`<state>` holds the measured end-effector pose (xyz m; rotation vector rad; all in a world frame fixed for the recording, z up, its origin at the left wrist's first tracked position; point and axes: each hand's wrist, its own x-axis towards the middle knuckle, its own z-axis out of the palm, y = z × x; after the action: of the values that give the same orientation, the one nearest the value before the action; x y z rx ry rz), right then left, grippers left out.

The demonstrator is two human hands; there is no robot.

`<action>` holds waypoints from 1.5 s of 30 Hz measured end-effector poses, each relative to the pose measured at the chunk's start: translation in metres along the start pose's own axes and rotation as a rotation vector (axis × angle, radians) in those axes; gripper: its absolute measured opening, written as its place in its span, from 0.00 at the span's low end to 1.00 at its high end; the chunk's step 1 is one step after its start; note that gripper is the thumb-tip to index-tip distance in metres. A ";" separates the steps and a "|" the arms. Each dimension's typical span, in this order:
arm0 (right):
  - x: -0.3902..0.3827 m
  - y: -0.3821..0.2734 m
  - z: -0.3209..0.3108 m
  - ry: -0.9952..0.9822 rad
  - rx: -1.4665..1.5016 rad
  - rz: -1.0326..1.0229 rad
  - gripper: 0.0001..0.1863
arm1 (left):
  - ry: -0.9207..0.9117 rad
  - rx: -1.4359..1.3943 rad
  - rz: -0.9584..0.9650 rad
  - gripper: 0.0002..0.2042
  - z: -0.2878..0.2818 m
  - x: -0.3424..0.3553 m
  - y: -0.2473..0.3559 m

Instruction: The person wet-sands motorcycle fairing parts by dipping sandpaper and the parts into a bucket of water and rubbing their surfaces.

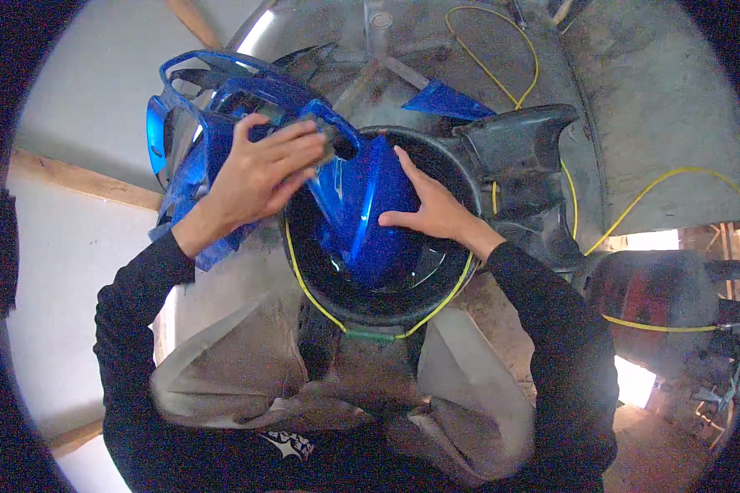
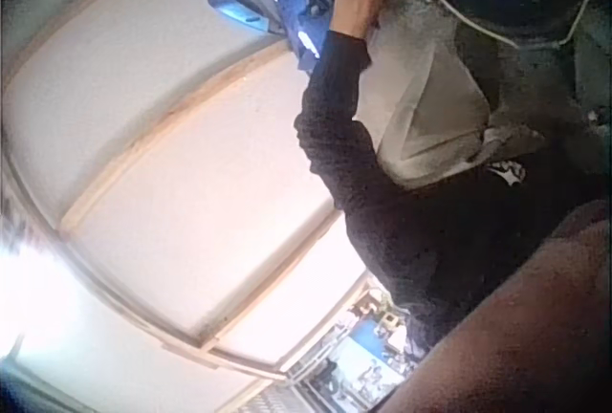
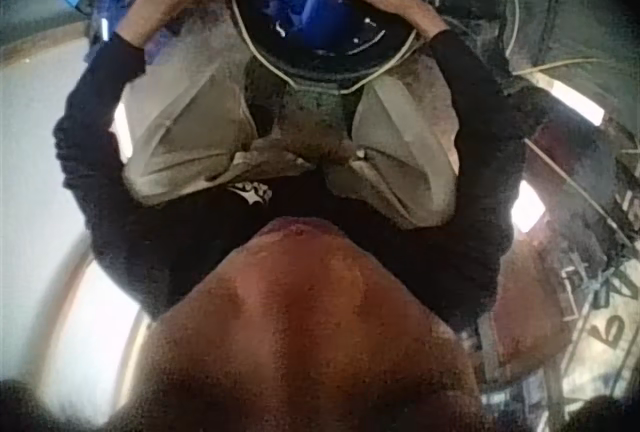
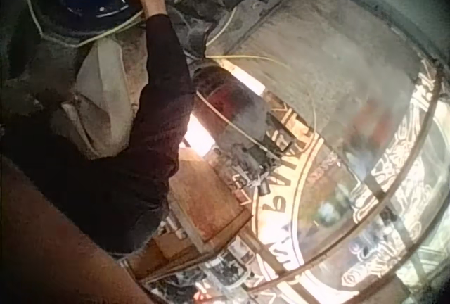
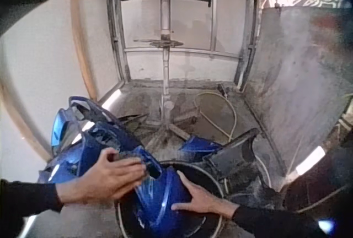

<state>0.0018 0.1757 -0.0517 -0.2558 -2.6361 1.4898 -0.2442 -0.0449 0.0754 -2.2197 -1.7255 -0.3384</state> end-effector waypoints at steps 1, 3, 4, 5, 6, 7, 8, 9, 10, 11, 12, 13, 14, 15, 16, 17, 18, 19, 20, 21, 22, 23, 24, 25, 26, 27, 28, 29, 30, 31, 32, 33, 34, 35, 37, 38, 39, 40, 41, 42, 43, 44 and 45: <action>-0.001 0.000 0.000 0.001 -0.002 0.001 0.71 | -0.044 -0.030 0.017 0.21 0.003 -0.003 0.005; -0.005 0.000 -0.002 -0.015 0.024 0.042 0.71 | -0.103 -0.154 0.151 0.20 0.014 -0.009 0.029; -0.004 0.001 -0.002 -0.015 0.024 0.041 0.71 | -0.123 -0.244 0.264 0.18 0.018 -0.010 0.042; -0.004 0.001 -0.002 -0.006 0.007 0.035 0.71 | -0.172 -0.184 0.417 0.19 0.019 -0.011 0.045; -0.005 0.001 -0.002 0.003 -0.011 0.031 0.70 | -0.171 -0.186 0.416 0.19 0.016 -0.010 0.040; -0.003 -0.003 0.000 -0.002 -0.007 0.026 0.70 | -0.093 -0.116 0.271 0.19 0.010 -0.009 0.027; -0.001 -0.006 0.001 -0.007 -0.005 0.014 0.70 | -0.015 -0.045 0.125 0.19 0.005 -0.007 0.016; 0.001 -0.007 -0.002 -0.005 -0.010 0.007 0.70 | 0.019 -0.019 0.013 0.18 0.003 -0.001 0.007; 0.001 -0.005 -0.001 -0.004 -0.012 0.005 0.70 | 0.021 -0.017 0.014 0.18 0.003 -0.002 0.011; 0.000 -0.001 0.001 -0.004 0.000 0.010 0.70 | -0.045 -0.105 0.065 0.18 0.006 -0.006 0.020; -0.005 0.002 -0.001 -0.001 0.007 0.025 0.70 | -0.106 -0.200 0.122 0.18 0.013 -0.007 0.032; -0.005 0.002 -0.002 0.000 0.006 0.024 0.70 | -0.141 -0.224 0.242 0.17 0.020 -0.010 0.046; -0.005 0.003 -0.003 0.010 -0.009 0.011 0.70 | -0.182 -0.206 0.367 0.17 0.024 -0.015 0.053; -0.005 0.003 0.000 0.017 -0.014 -0.003 0.70 | -0.150 -0.167 0.307 0.17 0.019 -0.013 0.046; -0.005 -0.001 0.001 0.014 -0.010 -0.002 0.70 | -0.115 -0.131 0.248 0.17 0.010 -0.008 0.034; -0.005 -0.004 0.000 0.005 0.002 0.010 0.70 | -0.089 -0.094 0.085 0.17 0.000 -0.005 0.025; -0.002 -0.006 -0.002 0.000 0.009 0.018 0.70 | -0.022 -0.050 0.027 0.18 0.001 0.000 0.012; -0.001 -0.005 -0.001 0.000 0.009 0.016 0.70 | -0.050 -0.058 0.033 0.18 0.002 -0.003 0.016; -0.001 -0.003 0.001 -0.007 0.021 0.019 0.70 | -0.079 -0.067 0.038 0.18 0.002 -0.007 0.023; -0.004 -0.002 -0.001 -0.010 0.024 0.033 0.70 | -0.080 -0.160 0.153 0.19 0.018 -0.013 0.034; -0.003 -0.001 -0.001 -0.011 0.027 0.030 0.70 | -0.093 -0.244 0.259 0.19 0.024 -0.016 0.047; -0.001 0.001 0.000 -0.002 0.017 0.016 0.70 | -0.192 -0.197 0.378 0.20 0.026 -0.021 0.052; -0.003 0.001 0.001 0.007 0.007 0.007 0.70 | -0.194 -0.200 0.377 0.20 0.020 -0.017 0.046; -0.004 -0.002 0.001 0.003 0.009 0.009 0.70 | -0.122 -0.144 0.274 0.20 0.012 -0.013 0.032; -0.004 -0.005 -0.001 -0.004 0.000 0.015 0.70 | -0.050 -0.088 0.170 0.20 0.007 -0.010 0.021; -0.002 -0.007 -0.004 -0.007 -0.012 0.019 0.70 | 0.018 -0.023 0.085 0.20 0.005 -0.007 0.011; -0.002 -0.006 -0.003 -0.005 -0.013 0.017 0.70 | 0.019 -0.021 0.087 0.20 0.008 -0.010 0.015; -0.002 -0.005 -0.001 0.001 -0.012 0.010 0.70 | -0.006 -0.107 0.115 0.21 0.014 -0.016 0.024; -0.002 -0.003 0.001 0.006 -0.011 0.002 0.70 | -0.031 -0.192 0.142 0.21 0.018 -0.021 0.035; -0.004 0.001 0.000 0.010 -0.017 0.006 0.70 | -0.003 -0.212 0.285 0.16 0.023 -0.019 0.048; -0.007 0.004 -0.002 0.020 -0.025 0.010 0.70 | -0.063 -0.199 0.343 0.16 0.028 -0.021 0.056; -0.003 0.004 0.003 0.020 -0.015 -0.005 0.69 | -0.051 -0.191 0.281 0.19 0.024 -0.023 0.049; -0.003 0.002 0.002 0.018 -0.015 -0.004 0.69 | -0.026 -0.194 0.229 0.22 0.020 -0.018 0.037; -0.003 0.000 0.001 0.024 -0.031 -0.010 0.71 | -0.007 -0.112 0.158 0.21 0.014 -0.014 0.024; -0.001 0.001 0.000 0.034 -0.047 -0.021 0.72 | 0.012 -0.042 0.091 0.19 0.007 -0.008 0.016; -0.001 0.001 0.003 0.017 -0.014 -0.013 0.70 | 0.006 -0.034 0.088 0.19 0.006 -0.010 0.023; 0.000 0.001 0.003 0.001 0.015 -0.009 0.70 | -0.023 -0.116 0.169 0.18 0.011 -0.015 0.034; -0.003 0.001 0.001 0.006 0.009 -0.003 0.70 | -0.047 -0.208 0.255 0.18 0.021 -0.018 0.049; -0.006 0.002 -0.001 0.007 0.007 0.010 0.69 | -0.110 -0.194 0.316 0.17 0.029 -0.020 0.057; -0.006 0.001 -0.001 0.003 0.013 0.015 0.69 | -0.111 -0.192 0.317 0.17 0.026 -0.018 0.051; -0.005 -0.004 -0.001 -0.003 0.016 0.012 0.69 | -0.042 -0.159 0.249 0.17 0.020 -0.014 0.038; -0.003 -0.008 -0.002 -0.011 0.020 0.026 0.69 | 0.027 -0.125 0.182 0.16 0.015 -0.010 0.025; -0.002 -0.011 -0.004 -0.012 0.020 0.041 0.70 | 0.017 -0.027 0.110 0.15 0.011 -0.003 0.012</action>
<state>0.0037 0.1732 -0.0401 -0.3023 -2.6397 1.5341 -0.2330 -0.0465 0.0628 -2.3131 -1.5918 -0.3551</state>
